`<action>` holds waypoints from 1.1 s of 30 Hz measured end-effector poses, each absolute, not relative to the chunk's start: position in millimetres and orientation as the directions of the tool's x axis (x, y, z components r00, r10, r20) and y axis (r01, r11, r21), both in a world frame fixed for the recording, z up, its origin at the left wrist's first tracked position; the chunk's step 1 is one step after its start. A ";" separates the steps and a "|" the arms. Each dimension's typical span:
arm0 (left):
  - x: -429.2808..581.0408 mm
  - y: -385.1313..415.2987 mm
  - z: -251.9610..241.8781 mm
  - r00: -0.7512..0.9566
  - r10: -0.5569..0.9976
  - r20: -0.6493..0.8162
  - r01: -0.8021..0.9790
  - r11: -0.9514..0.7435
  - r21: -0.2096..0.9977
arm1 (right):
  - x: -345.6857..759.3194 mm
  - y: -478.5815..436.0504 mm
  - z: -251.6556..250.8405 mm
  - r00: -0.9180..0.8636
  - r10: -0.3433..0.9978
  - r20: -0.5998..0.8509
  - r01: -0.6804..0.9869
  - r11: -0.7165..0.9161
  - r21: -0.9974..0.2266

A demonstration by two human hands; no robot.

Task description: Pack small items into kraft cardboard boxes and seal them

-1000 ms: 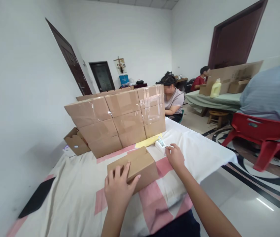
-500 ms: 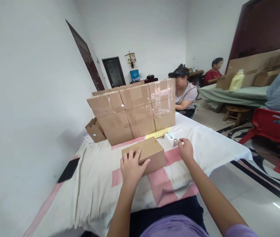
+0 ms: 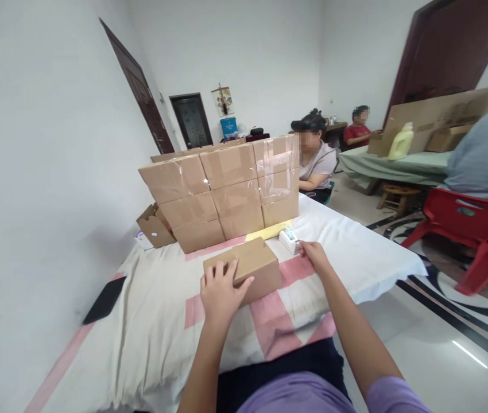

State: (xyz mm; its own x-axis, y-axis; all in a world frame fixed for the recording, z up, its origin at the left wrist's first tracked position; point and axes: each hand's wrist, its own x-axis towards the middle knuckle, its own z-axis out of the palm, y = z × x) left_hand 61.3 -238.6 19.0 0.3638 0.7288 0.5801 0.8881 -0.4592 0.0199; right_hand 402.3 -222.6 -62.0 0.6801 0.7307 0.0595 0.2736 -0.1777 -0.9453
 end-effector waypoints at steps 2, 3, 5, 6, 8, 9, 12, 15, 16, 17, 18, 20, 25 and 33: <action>61.5 -238.1 18.6 0.368 0.719 0.590 0.892 -0.452 -0.005 | 400.1 -222.0 -63.8 0.675 0.736 0.045 0.235 -0.157 -0.959; 61.7 -237.9 18.4 0.368 0.716 0.593 0.894 -0.448 -0.013 | 399.2 -221.9 -64.2 0.672 0.740 0.039 0.217 -0.147 -0.965; 62.0 -237.6 17.8 0.362 0.713 0.600 0.899 -0.437 -0.023 | 397.8 -222.4 -63.8 0.664 0.747 0.031 0.183 -0.122 -0.975; 62.1 -237.4 17.4 0.363 0.710 0.603 0.900 -0.435 -0.029 | 397.3 -222.8 -63.4 0.661 0.750 0.029 0.168 -0.110 -0.980; 62.2 -237.1 16.6 0.368 0.704 0.608 0.899 -0.436 -0.040 | 396.7 -223.3 -63.1 0.659 0.752 0.027 0.145 -0.092 -0.985; 62.2 -237.0 16.1 0.368 0.700 0.612 0.899 -0.435 -0.042 | 396.7 -223.1 -63.6 0.659 0.752 0.025 0.137 -0.087 -0.987; 61.7 -236.8 14.6 0.367 0.695 0.619 0.902 -0.428 -0.053 | 398.6 -219.6 -68.8 0.664 0.747 0.012 0.130 -0.100 -0.987; 60.6 -236.4 12.9 0.369 0.690 0.623 0.905 -0.421 -0.069 | 403.4 -211.6 -78.3 0.678 0.735 -0.013 0.134 -0.141 -0.981; 60.4 -236.0 12.4 0.369 0.687 0.626 0.904 -0.421 -0.072 | 405.4 -208.6 -81.5 0.685 0.728 -0.021 0.136 -0.157 -0.978; 60.2 -235.4 12.0 0.369 0.682 0.631 0.904 -0.423 -0.072 | 407.2 -205.7 -84.4 0.692 0.721 -0.030 0.138 -0.172 -0.975; 60.3 -234.8 11.8 0.369 0.678 0.636 0.902 -0.425 -0.071 | 408.7 -203.3 -86.6 0.698 0.715 -0.038 0.139 -0.188 -0.972; 61.1 -233.5 11.4 0.366 0.673 0.643 0.902 -0.427 -0.066 | 409.9 -200.7 -88.5 0.706 0.706 -0.058 0.141 -0.219 -0.965; 64.5 -232.8 10.8 0.363 0.683 0.633 0.907 -0.415 -0.072 | 400.7 -206.8 -77.9 0.710 0.696 -0.110 0.143 -0.295 -0.945; 65.3 -233.6 11.5 0.378 0.671 0.638 0.901 -0.424 -0.089 | 390.5 -217.0 -49.8 0.659 0.711 -0.245 0.073 -0.385 -0.920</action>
